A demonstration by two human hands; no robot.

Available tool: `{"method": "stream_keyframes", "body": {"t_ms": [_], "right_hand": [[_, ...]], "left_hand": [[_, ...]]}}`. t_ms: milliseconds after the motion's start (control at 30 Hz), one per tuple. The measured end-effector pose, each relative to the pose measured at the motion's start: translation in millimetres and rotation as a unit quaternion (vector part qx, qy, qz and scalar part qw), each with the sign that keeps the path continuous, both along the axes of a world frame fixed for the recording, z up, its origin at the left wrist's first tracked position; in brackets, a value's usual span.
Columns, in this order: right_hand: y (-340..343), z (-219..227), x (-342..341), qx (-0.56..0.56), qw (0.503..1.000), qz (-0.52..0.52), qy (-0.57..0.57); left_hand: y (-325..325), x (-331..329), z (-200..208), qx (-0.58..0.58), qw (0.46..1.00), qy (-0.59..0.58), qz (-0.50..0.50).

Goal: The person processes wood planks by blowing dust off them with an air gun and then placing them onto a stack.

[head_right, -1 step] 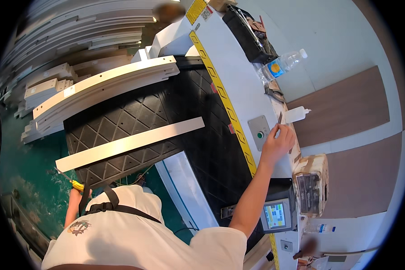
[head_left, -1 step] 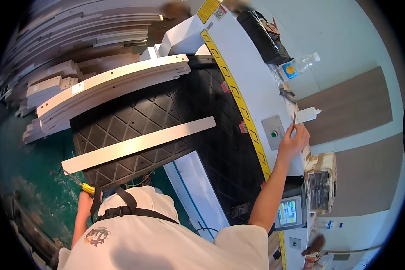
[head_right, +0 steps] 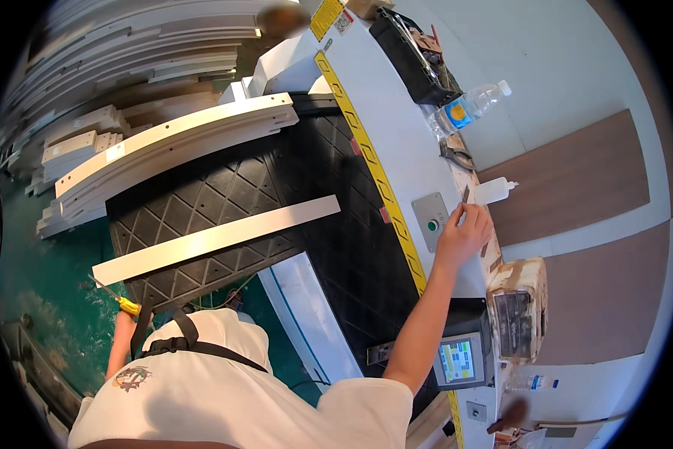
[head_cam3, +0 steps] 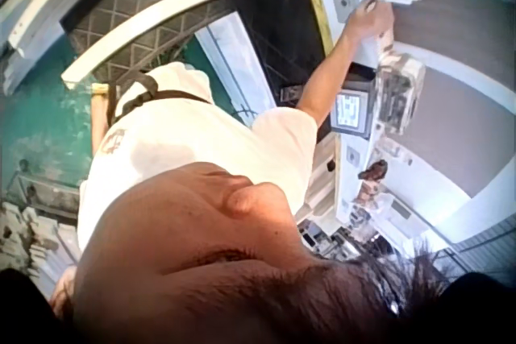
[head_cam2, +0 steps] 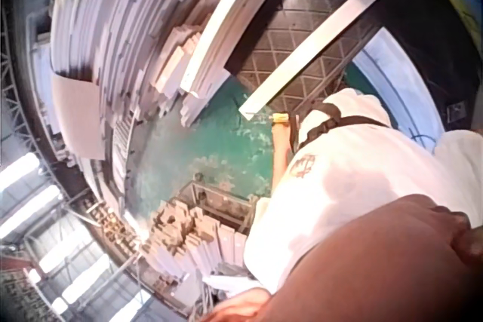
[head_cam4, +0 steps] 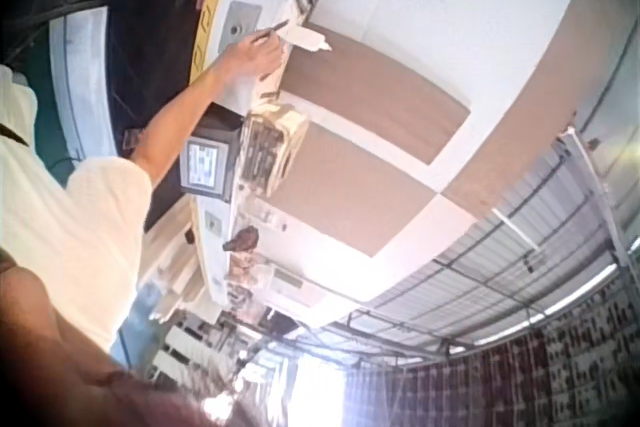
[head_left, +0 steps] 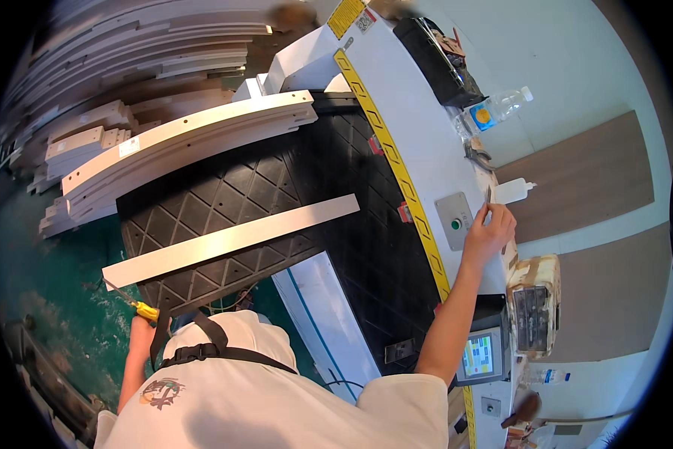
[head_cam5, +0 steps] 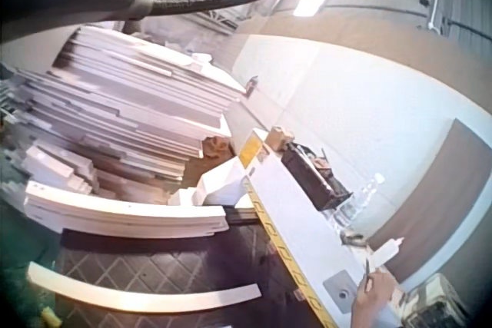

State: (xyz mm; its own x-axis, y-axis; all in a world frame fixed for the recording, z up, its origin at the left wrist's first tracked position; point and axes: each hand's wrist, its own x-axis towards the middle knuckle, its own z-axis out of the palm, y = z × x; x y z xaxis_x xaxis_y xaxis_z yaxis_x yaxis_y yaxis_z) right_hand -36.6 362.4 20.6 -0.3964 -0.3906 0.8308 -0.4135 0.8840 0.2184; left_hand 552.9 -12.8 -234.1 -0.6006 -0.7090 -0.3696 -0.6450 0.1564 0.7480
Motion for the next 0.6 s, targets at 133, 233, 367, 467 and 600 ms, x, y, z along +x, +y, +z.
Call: {"method": "stream_keyframes", "body": {"t_ms": [133, 233, 367, 467, 600], "right_hand": [[-11.5, 2.9, -9.8, 0.028, 0.999, -0.009, 0.03], [-37.1, -36.3, 31.9, -0.061, 0.996, 0.061, -0.032], [-152.5, -110.1, 171.6, -0.102, 0.635, 0.401, -0.652], [-196.8, -188.2, 264.2, -0.204, 0.154, 0.446, -0.858], [-209.2, -230.6, 348.0, -0.312, -0.155, 0.309, -0.885]], "left_hand": [[-12.6, -12.3, 3.3, -0.066, 0.995, 0.072, 0.0], [-10.7, -74.5, 67.9, 0.012, 0.992, 0.121, 0.018], [0.5, -130.5, 79.8, 0.414, 0.867, 0.264, 0.086], [14.4, -146.4, 89.3, 0.55, 0.802, 0.226, 0.053], [-12.5, -110.2, 80.9, 0.458, 0.87, 0.058, -0.175]]}}
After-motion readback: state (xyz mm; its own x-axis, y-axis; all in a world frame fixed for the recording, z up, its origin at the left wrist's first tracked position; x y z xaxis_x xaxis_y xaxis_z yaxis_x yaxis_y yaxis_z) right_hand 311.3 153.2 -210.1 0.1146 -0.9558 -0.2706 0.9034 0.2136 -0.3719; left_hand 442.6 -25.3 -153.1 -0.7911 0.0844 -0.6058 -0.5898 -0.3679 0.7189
